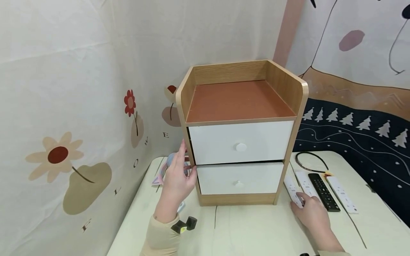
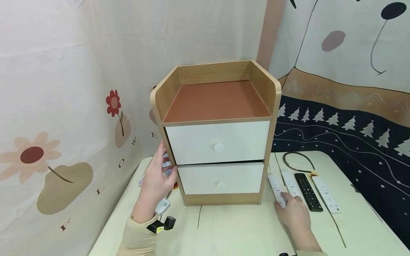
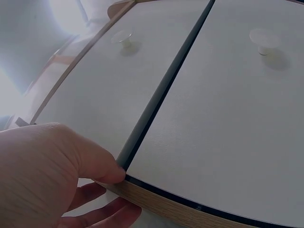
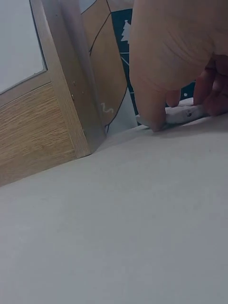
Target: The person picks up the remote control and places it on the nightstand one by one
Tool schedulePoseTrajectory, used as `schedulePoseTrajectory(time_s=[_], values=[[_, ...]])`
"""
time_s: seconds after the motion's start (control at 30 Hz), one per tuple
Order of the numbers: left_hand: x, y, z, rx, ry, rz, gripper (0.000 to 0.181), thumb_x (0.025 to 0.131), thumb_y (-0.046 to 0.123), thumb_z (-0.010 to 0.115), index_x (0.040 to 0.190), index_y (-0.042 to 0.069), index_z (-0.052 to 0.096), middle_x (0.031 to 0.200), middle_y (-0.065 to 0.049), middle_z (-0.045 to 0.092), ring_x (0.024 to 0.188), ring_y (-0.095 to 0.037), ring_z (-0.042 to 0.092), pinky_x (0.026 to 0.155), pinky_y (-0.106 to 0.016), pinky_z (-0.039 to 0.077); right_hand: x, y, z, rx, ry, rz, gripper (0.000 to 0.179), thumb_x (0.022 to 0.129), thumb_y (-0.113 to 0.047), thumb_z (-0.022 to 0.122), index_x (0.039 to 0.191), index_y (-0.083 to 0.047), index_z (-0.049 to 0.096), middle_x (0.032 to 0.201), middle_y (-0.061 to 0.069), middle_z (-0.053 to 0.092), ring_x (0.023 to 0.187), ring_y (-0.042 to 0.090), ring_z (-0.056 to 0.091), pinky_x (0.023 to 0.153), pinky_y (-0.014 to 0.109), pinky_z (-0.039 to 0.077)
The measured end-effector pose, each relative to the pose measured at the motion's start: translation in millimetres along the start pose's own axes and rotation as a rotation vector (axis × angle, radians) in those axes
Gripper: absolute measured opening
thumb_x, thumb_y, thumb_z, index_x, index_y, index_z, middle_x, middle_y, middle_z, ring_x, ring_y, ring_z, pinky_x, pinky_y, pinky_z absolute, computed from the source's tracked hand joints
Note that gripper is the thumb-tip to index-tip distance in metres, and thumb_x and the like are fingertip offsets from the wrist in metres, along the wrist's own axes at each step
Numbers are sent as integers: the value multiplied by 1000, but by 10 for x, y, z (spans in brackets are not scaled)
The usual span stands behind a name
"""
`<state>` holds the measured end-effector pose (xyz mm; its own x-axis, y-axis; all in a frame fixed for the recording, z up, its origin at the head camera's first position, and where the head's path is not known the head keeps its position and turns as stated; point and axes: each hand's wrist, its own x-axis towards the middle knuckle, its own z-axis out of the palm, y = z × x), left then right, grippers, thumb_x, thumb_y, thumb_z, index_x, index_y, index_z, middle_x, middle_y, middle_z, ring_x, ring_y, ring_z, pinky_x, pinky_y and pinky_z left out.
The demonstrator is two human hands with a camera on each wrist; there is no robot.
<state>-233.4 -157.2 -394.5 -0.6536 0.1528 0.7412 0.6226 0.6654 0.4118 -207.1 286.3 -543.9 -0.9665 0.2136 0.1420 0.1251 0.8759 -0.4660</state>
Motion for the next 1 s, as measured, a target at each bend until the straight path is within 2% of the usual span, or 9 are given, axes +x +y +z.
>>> schedulePoseTrajectory(time_s=[0.2, 0.33, 0.43, 0.5, 0.57, 0.67, 0.8, 0.87, 1.0], values=[[-2, -23, 9, 9, -9, 12, 95, 95, -6, 73, 175, 2, 21, 144, -26, 60, 114, -36, 74, 86, -35, 72, -17, -43, 0, 41, 66, 10, 49, 97, -28, 75, 135, 3, 73, 101, 30, 76, 94, 46, 73, 67, 52, 60], [-11, -32, -6, 6, -11, -1, 97, 95, -6, 74, 176, 4, 21, 147, -25, 60, 115, -35, 73, 87, -35, 72, -58, -151, -63, 91, 124, 20, 48, 97, -30, 77, 135, -1, 75, 100, 24, 76, 92, 39, 71, 65, 44, 52], [-14, -23, -13, 5, -8, -3, 96, 95, -6, 74, 176, 4, 21, 147, -25, 60, 115, -36, 74, 87, -35, 72, -79, -249, -189, 116, 231, 8, 45, 94, -29, 80, 131, -4, 78, 98, 22, 76, 89, 38, 69, 63, 44, 49], [-13, -19, -9, 4, -6, 2, 96, 95, -6, 73, 175, 3, 21, 146, -25, 60, 115, -36, 74, 87, -35, 72, -81, -307, -310, 134, 311, -6, 43, 92, -28, 82, 128, -4, 80, 96, 22, 76, 83, 34, 68, 59, 39, 47], [-10, -18, -4, 1, -2, 4, 95, 96, -6, 73, 175, 3, 21, 145, -25, 60, 114, -36, 74, 87, -35, 72, -71, -371, -433, 159, 391, -8, 41, 90, -27, 85, 124, -5, 82, 91, 19, 75, 78, 24, 64, 56, 30, 43], [-11, -15, 0, -1, 3, 3, 95, 95, -6, 73, 175, 3, 22, 143, -25, 61, 113, -36, 75, 86, -35, 72, -63, -473, -629, 214, 496, -13, 39, 87, -26, 89, 121, -7, 84, 92, 17, 75, 75, -2, 54, 57, 16, 37], [-18, -18, 4, -3, 3, 1, 95, 95, -6, 73, 175, 3, 23, 142, -25, 61, 113, -35, 75, 85, -36, 72, -64, -622, -914, 296, 656, -87, 37, 84, -18, 91, 118, -7, 86, 91, 17, 72, 73, -26, 39, 61, 0, 32], [-20, -19, 7, -9, 1, -1, 95, 95, -6, 73, 175, 3, 23, 142, -25, 61, 114, -36, 74, 86, -36, 72, -61, -694, -1072, 339, 740, -146, 35, 83, -14, 91, 117, -5, 86, 87, 8, 68, 74, -29, 41, 62, -5, 32], [-15, -27, 13, -6, 8, 6, 96, 95, -7, 73, 175, 4, 22, 142, -25, 61, 114, -36, 74, 85, -35, 72, -66, -874, -1384, 421, 899, -235, 34, 85, -10, 88, 118, -3, 85, 90, -26, 54, 79, -27, 46, 66, -7, 36]])
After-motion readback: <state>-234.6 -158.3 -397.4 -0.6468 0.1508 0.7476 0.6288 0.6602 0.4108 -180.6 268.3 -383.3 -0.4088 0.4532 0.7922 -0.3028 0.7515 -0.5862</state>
